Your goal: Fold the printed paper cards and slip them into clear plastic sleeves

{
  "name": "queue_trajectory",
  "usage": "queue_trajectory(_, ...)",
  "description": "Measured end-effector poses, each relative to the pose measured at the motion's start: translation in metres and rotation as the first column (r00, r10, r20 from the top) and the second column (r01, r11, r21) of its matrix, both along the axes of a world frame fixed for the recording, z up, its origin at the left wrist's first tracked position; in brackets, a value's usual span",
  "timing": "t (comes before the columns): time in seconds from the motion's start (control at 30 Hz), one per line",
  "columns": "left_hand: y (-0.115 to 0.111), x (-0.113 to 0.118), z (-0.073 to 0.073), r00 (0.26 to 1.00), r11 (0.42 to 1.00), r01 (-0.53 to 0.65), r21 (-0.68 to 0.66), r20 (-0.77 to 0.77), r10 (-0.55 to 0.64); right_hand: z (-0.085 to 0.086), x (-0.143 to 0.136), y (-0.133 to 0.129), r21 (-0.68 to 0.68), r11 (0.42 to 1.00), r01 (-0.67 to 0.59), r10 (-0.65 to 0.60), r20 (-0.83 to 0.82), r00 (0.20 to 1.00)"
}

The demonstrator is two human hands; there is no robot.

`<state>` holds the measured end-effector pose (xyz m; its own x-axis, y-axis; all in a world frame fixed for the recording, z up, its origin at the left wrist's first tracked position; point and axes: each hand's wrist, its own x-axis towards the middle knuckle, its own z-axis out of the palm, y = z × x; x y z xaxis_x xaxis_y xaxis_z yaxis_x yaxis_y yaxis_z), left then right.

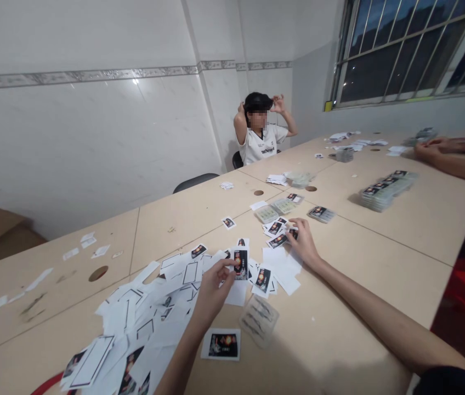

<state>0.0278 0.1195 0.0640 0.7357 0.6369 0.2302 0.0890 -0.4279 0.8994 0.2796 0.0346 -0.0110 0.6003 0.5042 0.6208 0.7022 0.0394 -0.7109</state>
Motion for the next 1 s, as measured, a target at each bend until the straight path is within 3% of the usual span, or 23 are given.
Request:
queue_trajectory(0.13,0.001,0.001,-0.003,1.0,1.0,-0.016,-0.015,-0.023,0.016,0.015,-0.037,-0.007,0.004,0.991,-0.135,0.134,0.077,0.988)
queue_trajectory(0.23,-0.004,0.005,-0.007,1.0,0.999,-0.008,-0.041,-0.028,0.007,0.026,-0.078,-0.015,0.005,0.91,-0.414,0.41,0.134,0.902)
queue_trajectory(0.33,-0.013,0.009,-0.01,0.999,0.997,0.022,-0.07,-0.03,-0.024,0.028,-0.102,-0.021,0.005,0.861,-0.509,0.505,0.112,0.856)
queue_trajectory(0.7,-0.021,0.01,-0.011,0.986,0.981,0.156,-0.115,-0.043,-0.161,0.02,-0.096,-0.019,-0.106,0.874,-0.474,0.485,0.265,0.834)
queue_trajectory(0.83,-0.019,0.009,-0.01,0.971,0.958,0.236,-0.164,0.005,-0.239,0.021,-0.095,-0.022,-0.08,0.912,-0.403,0.401,0.382,0.832)
queue_trajectory(1.0,-0.021,0.008,-0.007,0.969,0.937,0.245,-0.248,0.075,-0.234,0.022,-0.093,-0.024,-0.116,0.916,-0.385,0.394,0.45,0.802)
